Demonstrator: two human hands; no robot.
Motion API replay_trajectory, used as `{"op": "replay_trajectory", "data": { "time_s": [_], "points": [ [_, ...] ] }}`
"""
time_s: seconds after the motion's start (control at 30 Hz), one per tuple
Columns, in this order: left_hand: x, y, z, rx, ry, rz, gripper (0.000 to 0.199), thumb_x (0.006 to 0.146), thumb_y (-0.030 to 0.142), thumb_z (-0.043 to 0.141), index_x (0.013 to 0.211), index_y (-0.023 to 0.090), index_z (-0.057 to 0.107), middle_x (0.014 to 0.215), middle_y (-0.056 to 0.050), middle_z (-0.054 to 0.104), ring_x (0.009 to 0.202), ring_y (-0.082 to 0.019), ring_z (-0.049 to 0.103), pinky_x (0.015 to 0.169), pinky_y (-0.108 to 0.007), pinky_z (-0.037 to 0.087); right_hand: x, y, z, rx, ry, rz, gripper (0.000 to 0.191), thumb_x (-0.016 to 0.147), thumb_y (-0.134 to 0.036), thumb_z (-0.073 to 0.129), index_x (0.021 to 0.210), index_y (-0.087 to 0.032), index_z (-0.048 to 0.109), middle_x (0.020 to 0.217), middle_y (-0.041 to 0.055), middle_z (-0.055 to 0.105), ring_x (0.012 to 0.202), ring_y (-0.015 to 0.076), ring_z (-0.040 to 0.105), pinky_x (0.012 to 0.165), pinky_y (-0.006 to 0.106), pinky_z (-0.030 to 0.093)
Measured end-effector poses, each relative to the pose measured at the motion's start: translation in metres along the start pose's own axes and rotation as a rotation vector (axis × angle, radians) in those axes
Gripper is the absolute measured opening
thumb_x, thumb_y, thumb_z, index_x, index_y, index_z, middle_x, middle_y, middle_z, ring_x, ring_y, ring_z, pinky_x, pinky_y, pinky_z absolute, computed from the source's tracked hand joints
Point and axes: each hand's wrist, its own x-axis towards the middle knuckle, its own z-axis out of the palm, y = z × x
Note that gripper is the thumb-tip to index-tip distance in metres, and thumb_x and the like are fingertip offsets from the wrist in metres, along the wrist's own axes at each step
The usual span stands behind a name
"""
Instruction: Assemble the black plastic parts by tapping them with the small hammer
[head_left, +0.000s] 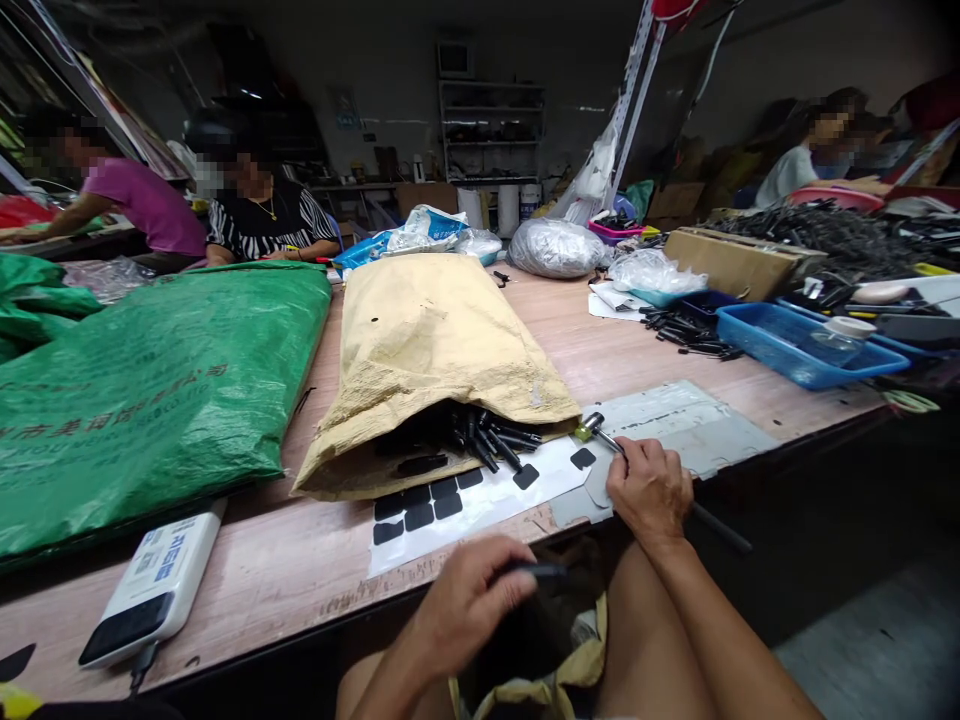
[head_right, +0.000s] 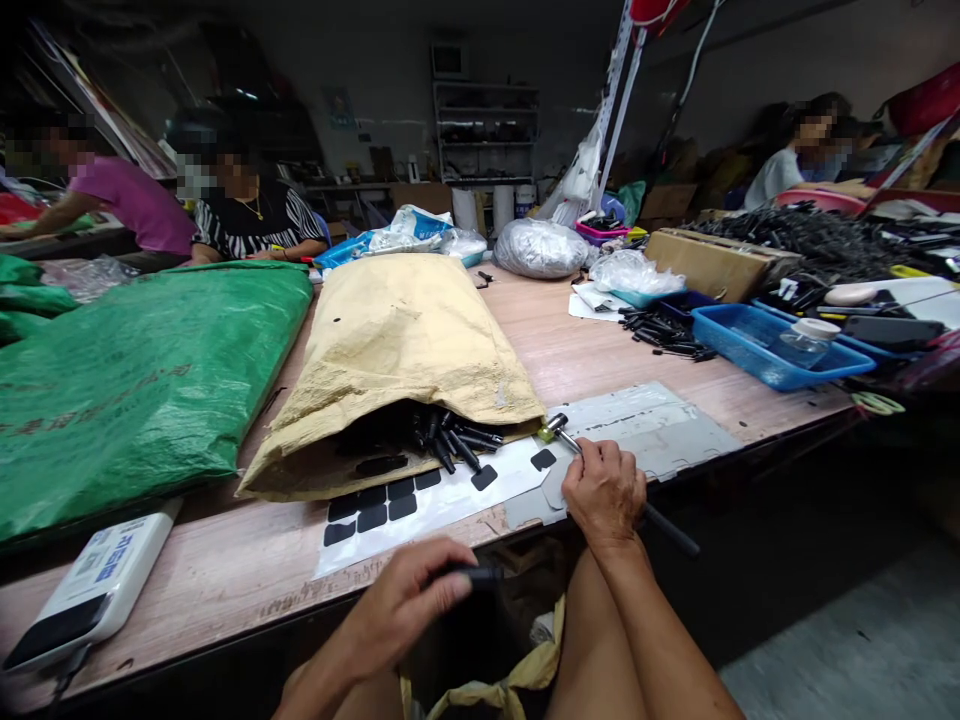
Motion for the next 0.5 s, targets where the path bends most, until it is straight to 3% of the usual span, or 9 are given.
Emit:
{"op": "replay_trajectory", "data": {
  "time_s": [0.1,0.23,0.3,0.37,0.43,0.5],
  "points": [
    [-0.021,-0.010,0.034,0.036,-0.167,-0.121,0.018,0.090,0.037,0.066,0.100,0.027,0.077,0.087,0.001,0.073,0.081,-0.018,0.064,0.072,-0.026,0.043,0.000,0.000,0.001,0.001,0.002,0.000,0.029,0.092,-0.023,0.054,0.114,-0.021,0.072,0.101,0.0085,0.065,0.091,0.0237,0.048,0.074,0.036,0.027],
    [-0.028,-0.069,0.078,0.271,-0.089,-0.446,0.022,0.083,0.031,0.067,0.103,0.029,0.076,0.099,-0.002,0.075,0.097,-0.025,0.067,0.083,-0.033,0.047,-0.001,0.000,0.002,0.006,0.007,-0.007,0.029,0.091,-0.023,0.054,0.114,-0.020,0.072,0.100,0.0089,0.064,0.091,0.0237,0.048,0.074,0.036,0.027],
    [-0.029,-0.102,0.093,0.334,-0.067,-0.589,0.028,0.088,0.032,0.061,0.112,0.028,0.073,0.112,-0.006,0.074,0.109,-0.028,0.066,0.092,-0.037,0.048,-0.002,0.001,0.003,0.005,0.013,-0.010,0.029,0.091,-0.023,0.054,0.114,-0.021,0.072,0.101,0.0090,0.064,0.090,0.0238,0.048,0.074,0.036,0.026],
    [-0.031,-0.123,0.101,0.367,-0.093,-0.655,0.032,0.089,0.032,0.059,0.119,0.027,0.070,0.119,-0.008,0.073,0.117,-0.030,0.064,0.099,-0.040,0.047,-0.002,0.002,0.003,0.002,0.017,-0.014,0.029,0.091,-0.024,0.054,0.114,-0.021,0.071,0.101,0.0086,0.065,0.090,0.0238,0.048,0.074,0.037,0.027],
    [-0.035,-0.121,0.100,0.381,-0.119,-0.622,0.039,0.087,0.030,0.062,0.125,0.026,0.068,0.123,-0.009,0.071,0.121,-0.030,0.063,0.103,-0.041,0.046,-0.003,0.002,0.003,0.001,0.019,-0.017,0.029,0.091,-0.024,0.054,0.114,-0.022,0.071,0.101,0.0082,0.065,0.090,0.0237,0.048,0.074,0.037,0.027],
    [-0.038,-0.096,0.089,0.348,-0.135,-0.506,0.043,0.082,0.028,0.067,0.125,0.027,0.069,0.121,-0.008,0.072,0.116,-0.029,0.064,0.101,-0.040,0.047,-0.003,0.001,0.003,0.003,0.018,-0.020,0.029,0.092,-0.024,0.053,0.114,-0.021,0.071,0.101,0.0082,0.065,0.089,0.0236,0.048,0.074,0.037,0.027]
  ]
}}
